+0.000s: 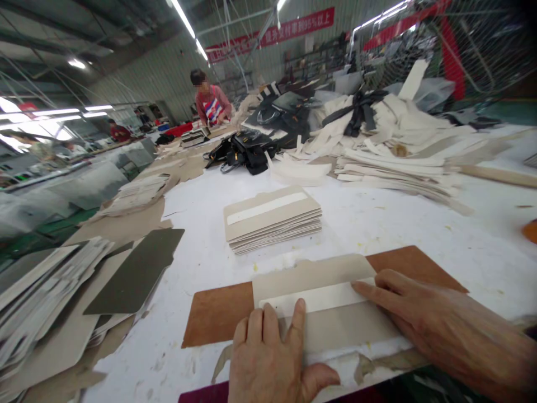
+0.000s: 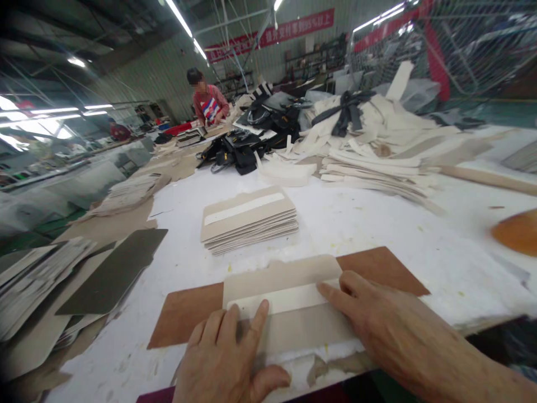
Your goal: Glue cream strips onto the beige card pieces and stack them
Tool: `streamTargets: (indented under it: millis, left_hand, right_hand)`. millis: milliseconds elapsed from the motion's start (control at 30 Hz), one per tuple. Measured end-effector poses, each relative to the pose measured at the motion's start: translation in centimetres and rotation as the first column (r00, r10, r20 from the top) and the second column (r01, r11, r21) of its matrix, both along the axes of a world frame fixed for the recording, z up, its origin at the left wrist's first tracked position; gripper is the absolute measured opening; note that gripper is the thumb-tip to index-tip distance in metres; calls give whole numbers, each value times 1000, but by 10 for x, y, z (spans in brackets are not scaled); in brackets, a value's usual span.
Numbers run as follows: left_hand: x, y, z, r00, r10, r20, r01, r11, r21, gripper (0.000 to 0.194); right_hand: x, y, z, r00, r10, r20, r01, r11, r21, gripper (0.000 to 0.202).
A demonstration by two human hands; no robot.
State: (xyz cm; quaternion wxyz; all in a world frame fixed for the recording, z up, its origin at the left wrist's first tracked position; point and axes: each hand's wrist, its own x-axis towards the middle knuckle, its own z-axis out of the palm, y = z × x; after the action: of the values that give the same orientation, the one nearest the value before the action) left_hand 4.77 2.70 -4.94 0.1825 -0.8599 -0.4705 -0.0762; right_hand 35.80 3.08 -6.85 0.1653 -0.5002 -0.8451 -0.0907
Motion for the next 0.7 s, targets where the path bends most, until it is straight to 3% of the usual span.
streamTargets:
  millis: [100, 500, 700]
  left_hand:
    - [6, -2, -7, 999, -2, 32, 1, 1000, 17, 108]
    - [-13, -4, -17, 997, -43, 65, 36, 995, 97, 88]
    - [-31, 4, -27, 980, -199, 0, 195, 962, 191, 83]
  right_hand:
    - [-3, -7, 1, 993, 38, 110, -43, 998, 43, 69]
    - [-6, -17, -2, 986, -22, 166, -5, 987, 163, 64]
    - [-5, -22, -14, 980, -4, 200, -31, 984, 174, 57]
